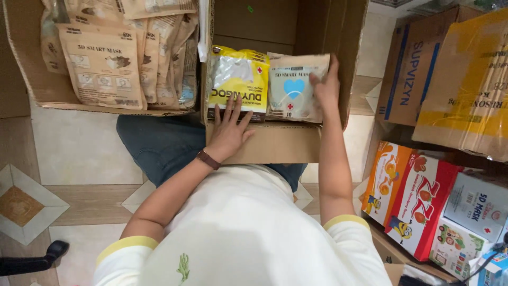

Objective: Sorting and organizing individually packaged face masks between cardboard boxes.

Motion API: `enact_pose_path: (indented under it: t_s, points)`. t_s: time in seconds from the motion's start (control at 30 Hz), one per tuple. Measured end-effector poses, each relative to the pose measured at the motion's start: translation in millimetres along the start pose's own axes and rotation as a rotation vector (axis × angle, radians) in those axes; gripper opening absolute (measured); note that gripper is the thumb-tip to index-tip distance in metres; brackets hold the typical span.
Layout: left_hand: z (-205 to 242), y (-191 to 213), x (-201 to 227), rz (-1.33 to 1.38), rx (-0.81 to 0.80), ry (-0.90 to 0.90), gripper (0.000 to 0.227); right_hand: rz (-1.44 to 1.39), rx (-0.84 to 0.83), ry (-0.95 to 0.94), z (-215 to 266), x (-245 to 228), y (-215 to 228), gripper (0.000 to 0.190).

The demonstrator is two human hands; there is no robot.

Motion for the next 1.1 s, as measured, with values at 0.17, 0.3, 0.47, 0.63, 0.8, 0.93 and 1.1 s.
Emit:
enact_pose_path:
  t_s: [0.17, 0.3, 0.47, 0.63, 0.8, 0.93, 1.1]
  points:
    - [0, 0, 0, -0.002, -0.016, 0.005, 0.064, 0.708, -0.142, -0.029, 42, 32, -21, 0.075]
    - [-3, 1, 1, 0.024, -0.028, 0.016, 0.063, 0.962, -0.271, 0.366, 81, -81, -29, 0.100]
    - [0, 3, 0, 0.014, -0.003, 0.038, 0.063, 0.633, -0.503, 0.196, 90, -29, -60, 0.116]
    - [-8, 8, 1, 0.029, 0.010, 0.043, 0.067, 0.729, -0.495, 0.356, 89, 9, -73, 0.118]
    - [-14, 110, 48, 0.533, 0.264, -0.119, 0.057, 0.584, -0.382, 0.265, 101, -29, -51, 0.108]
    - [-44, 186, -2, 0.414, 0.412, -0.111, 0.035, 0.399, -0.150, 0.424, 109, -41, -40, 0.090]
    - [-82, 224, -189, 0.116, 0.636, 0.366, 0.035, 0.190, 0.080, 0.240, 105, -25, -19, 0.063]
Point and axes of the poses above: each hand's wrist, its own z-axis away from the middle knuckle, its own y-axis out of the back of the hand, x = y × z, the point moved 10 cm from there along -z, towards the middle knuckle, and after that the axes turned 15 degrees about x, right-handed, at the moved point
